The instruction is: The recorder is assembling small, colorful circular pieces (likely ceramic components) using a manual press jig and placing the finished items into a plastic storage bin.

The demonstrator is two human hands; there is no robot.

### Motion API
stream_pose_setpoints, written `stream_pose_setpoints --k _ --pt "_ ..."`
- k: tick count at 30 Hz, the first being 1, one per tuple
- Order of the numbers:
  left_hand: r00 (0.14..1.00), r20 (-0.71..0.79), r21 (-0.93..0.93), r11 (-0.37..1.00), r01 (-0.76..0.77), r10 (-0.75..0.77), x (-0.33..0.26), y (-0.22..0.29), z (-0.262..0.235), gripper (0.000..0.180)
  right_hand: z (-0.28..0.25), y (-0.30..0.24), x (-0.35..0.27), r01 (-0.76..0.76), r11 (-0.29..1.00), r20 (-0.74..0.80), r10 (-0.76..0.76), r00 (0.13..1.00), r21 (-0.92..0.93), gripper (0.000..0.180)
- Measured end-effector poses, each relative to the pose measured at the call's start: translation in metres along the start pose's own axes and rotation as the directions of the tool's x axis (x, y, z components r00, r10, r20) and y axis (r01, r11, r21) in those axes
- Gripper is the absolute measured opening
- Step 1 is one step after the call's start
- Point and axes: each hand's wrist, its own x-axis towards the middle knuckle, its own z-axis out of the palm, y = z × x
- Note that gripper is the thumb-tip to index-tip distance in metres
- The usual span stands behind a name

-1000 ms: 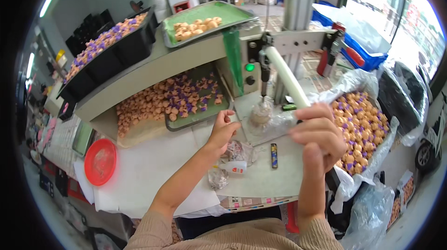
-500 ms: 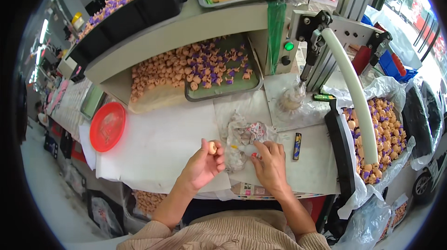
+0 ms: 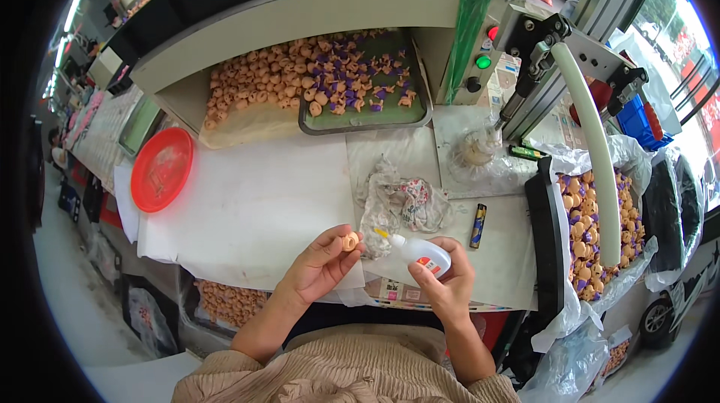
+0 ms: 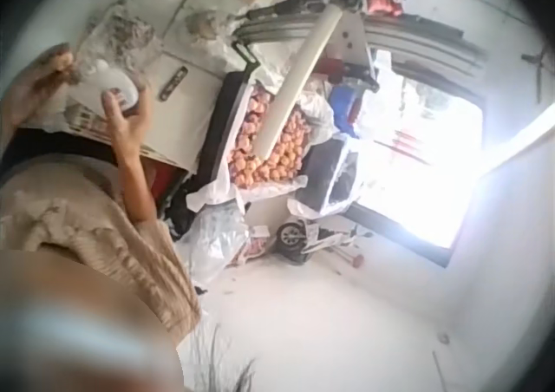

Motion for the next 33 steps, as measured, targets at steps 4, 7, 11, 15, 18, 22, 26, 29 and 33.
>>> stream_pose_setpoints --k 4,7,11,15,18,22,26,29,33 --pt "1.0 0.01 0.089 0.996 -0.008 0.007 0.0 -0.001 0.011 0.038 0.004 0.004 -0.002 0.318 0.926 -0.038 -0.332 0.942 -0.205 0.038" --pt "1.0 -0.027 0.136 0.991 0.004 0.0 0.001 -0.005 0.008 0.037 0.006 0.001 -0.004 0.475 0.794 0.045 -0.497 0.867 -0.38 0.039" --pt "1.0 0.005 0.133 0.991 -0.012 0.012 0.003 -0.006 0.003 0.035 0.011 -0.001 -0.007 0.506 0.675 0.119 -0.534 0.837 -0.536 0.039" --pt "1.0 0.017 0.131 0.991 -0.009 0.007 0.005 -0.004 0.002 0.036 0.013 0.0 -0.005 0.494 0.682 0.112 -0.524 0.845 -0.539 0.038" --pt "1.0 -0.002 0.141 0.99 -0.005 0.005 0.007 -0.004 0.001 0.036 0.014 0.003 -0.002 0.484 0.691 0.105 -0.515 0.851 -0.536 0.037" --pt "1.0 0.004 0.137 0.991 -0.002 0.002 0.01 -0.004 -0.001 0.035 0.014 0.007 0.002 0.48 0.702 0.106 -0.505 0.856 -0.527 0.04" --pt "1.0 0.002 0.137 0.991 0.001 -0.002 0.011 -0.003 -0.002 0.034 0.013 0.008 0.004 0.485 0.695 0.094 -0.521 0.848 -0.53 0.038" --pt "1.0 0.013 0.141 0.99 -0.009 0.008 0.011 -0.004 -0.005 0.034 0.01 0.008 0.003 0.481 0.69 0.097 -0.517 0.851 -0.541 0.037" --pt "0.999 0.018 0.149 0.988 -0.031 0.029 0.011 -0.006 -0.005 0.033 0.006 0.008 -0.001 0.482 0.68 0.104 -0.517 0.849 -0.552 0.038"
